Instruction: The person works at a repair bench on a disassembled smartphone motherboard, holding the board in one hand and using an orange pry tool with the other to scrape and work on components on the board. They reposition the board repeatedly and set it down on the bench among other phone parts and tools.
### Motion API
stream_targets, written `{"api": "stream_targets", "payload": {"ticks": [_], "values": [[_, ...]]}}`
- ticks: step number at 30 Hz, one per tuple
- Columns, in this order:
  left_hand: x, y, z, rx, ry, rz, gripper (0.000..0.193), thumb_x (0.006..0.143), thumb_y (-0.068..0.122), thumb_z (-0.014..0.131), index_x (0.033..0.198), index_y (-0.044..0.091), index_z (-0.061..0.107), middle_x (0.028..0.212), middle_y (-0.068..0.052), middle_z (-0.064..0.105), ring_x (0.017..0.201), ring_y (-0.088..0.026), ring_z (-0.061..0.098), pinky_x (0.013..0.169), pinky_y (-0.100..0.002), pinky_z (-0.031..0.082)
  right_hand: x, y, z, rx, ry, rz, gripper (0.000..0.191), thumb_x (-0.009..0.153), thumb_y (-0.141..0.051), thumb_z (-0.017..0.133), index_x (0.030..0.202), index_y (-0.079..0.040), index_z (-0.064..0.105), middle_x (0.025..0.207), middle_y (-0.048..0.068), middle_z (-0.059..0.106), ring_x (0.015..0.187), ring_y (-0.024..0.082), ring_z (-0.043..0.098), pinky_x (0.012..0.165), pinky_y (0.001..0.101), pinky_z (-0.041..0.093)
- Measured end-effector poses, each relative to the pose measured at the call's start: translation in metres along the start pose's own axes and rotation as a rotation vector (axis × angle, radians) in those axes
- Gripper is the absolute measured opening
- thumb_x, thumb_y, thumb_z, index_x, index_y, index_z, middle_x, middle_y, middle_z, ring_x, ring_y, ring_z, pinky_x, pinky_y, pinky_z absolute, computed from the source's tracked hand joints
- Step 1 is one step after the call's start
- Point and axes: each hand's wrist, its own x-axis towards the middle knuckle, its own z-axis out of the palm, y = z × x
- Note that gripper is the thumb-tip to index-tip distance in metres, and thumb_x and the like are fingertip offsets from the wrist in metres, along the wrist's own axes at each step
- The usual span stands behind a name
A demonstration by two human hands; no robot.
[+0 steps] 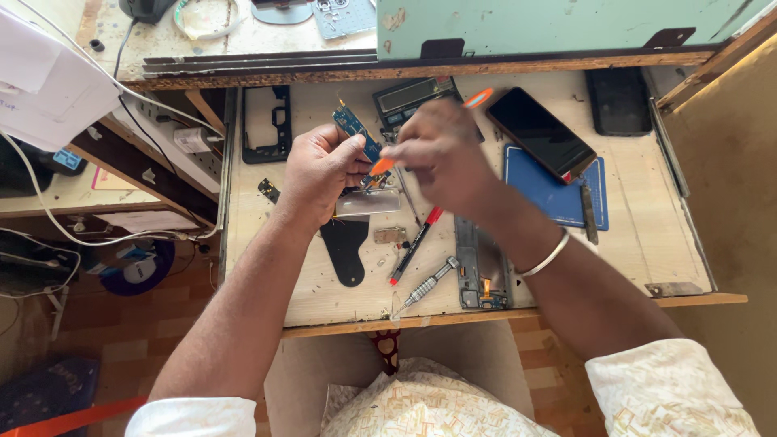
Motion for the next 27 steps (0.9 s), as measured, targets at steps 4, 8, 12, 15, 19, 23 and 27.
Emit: {"api": "stream_targets", "payload": {"ticks": [4, 8, 12, 15, 19, 23, 27], "values": [[0.0, 0.001, 0.001, -0.053, -0.033, 0.016, 0.014, 0.1, 0.013, 0.065, 0.093, 0.001, 0.067, 0.084, -0.008, 0.072, 0.072, -0.013, 0.071, 0.064, -0.027, 0.061, -0.001, -0.006, 0.006, 0.052, -0.029, -0.073, 0.036, 0.068, 0.004, 0.072, 0.095, -0.017, 0.079, 0.093, 0.0, 0.067, 0.106, 0.028, 0.062, 0.096, 0.0443, 0.042], [-0.001, 0.002, 0.001, 0.007, 0.018, -0.005, 0.013, 0.098, 0.014, 0.063, 0.092, 0.003, 0.068, 0.084, -0.007, 0.074, 0.073, -0.011, 0.073, 0.067, -0.025, 0.062, 0.0, 0.0, -0.002, 0.024, 0.007, 0.016, 0.03, 0.082, 0.004, 0.076, 0.099, -0.02, 0.08, 0.095, -0.002, 0.068, 0.104, 0.023, 0.062, 0.094, 0.0411, 0.041], [-0.001, 0.003, 0.001, 0.022, -0.002, 0.007, 0.014, 0.1, 0.015, 0.065, 0.093, 0.003, 0.068, 0.084, -0.006, 0.073, 0.072, -0.01, 0.071, 0.064, -0.025, 0.058, 0.0, 0.002, -0.004, 0.034, 0.016, 0.026, 0.025, 0.084, 0.0, 0.079, 0.101, -0.019, 0.08, 0.096, -0.001, 0.067, 0.104, 0.024, 0.061, 0.095, 0.0417, 0.041], [0.0, 0.002, 0.001, -0.032, -0.047, -0.003, 0.014, 0.101, 0.015, 0.067, 0.094, 0.002, 0.067, 0.084, -0.007, 0.071, 0.071, -0.011, 0.069, 0.065, -0.026, 0.059, -0.001, -0.004, 0.003, 0.036, -0.002, -0.035, 0.028, 0.077, 0.001, 0.076, 0.097, -0.018, 0.079, 0.094, 0.0, 0.066, 0.105, 0.026, 0.061, 0.095, 0.0424, 0.041], [0.001, 0.003, 0.003, -0.073, -0.081, -0.081, 0.018, 0.101, 0.02, 0.064, 0.092, 0.004, 0.064, 0.084, -0.007, 0.072, 0.073, -0.012, 0.071, 0.063, -0.026, 0.06, -0.001, -0.001, 0.0, 0.053, 0.026, 0.066, 0.026, 0.085, 0.001, 0.079, 0.1, -0.02, 0.08, 0.094, -0.002, 0.066, 0.101, 0.023, 0.059, 0.096, 0.0404, 0.041], [0.0, 0.003, 0.003, -0.153, -0.129, -0.142, 0.02, 0.095, 0.022, 0.06, 0.094, 0.003, 0.066, 0.084, -0.008, 0.074, 0.075, -0.013, 0.072, 0.065, -0.027, 0.061, -0.001, 0.004, -0.005, -0.003, 0.054, 0.154, 0.033, 0.081, 0.003, 0.077, 0.105, -0.019, 0.081, 0.097, -0.002, 0.067, 0.104, 0.024, 0.058, 0.097, 0.0403, 0.042], [-0.003, 0.0, 0.003, 0.059, -0.249, 0.037, 0.018, 0.093, 0.004, 0.072, 0.109, -0.002, 0.066, 0.094, -0.006, 0.071, 0.082, -0.008, 0.065, 0.073, -0.024, 0.056, -0.001, 0.0, 0.0, 0.026, 0.086, 0.183, 0.034, 0.08, 0.005, 0.077, 0.106, -0.018, 0.08, 0.097, 0.0, 0.067, 0.105, 0.026, 0.057, 0.096, 0.0401, 0.042]]}}
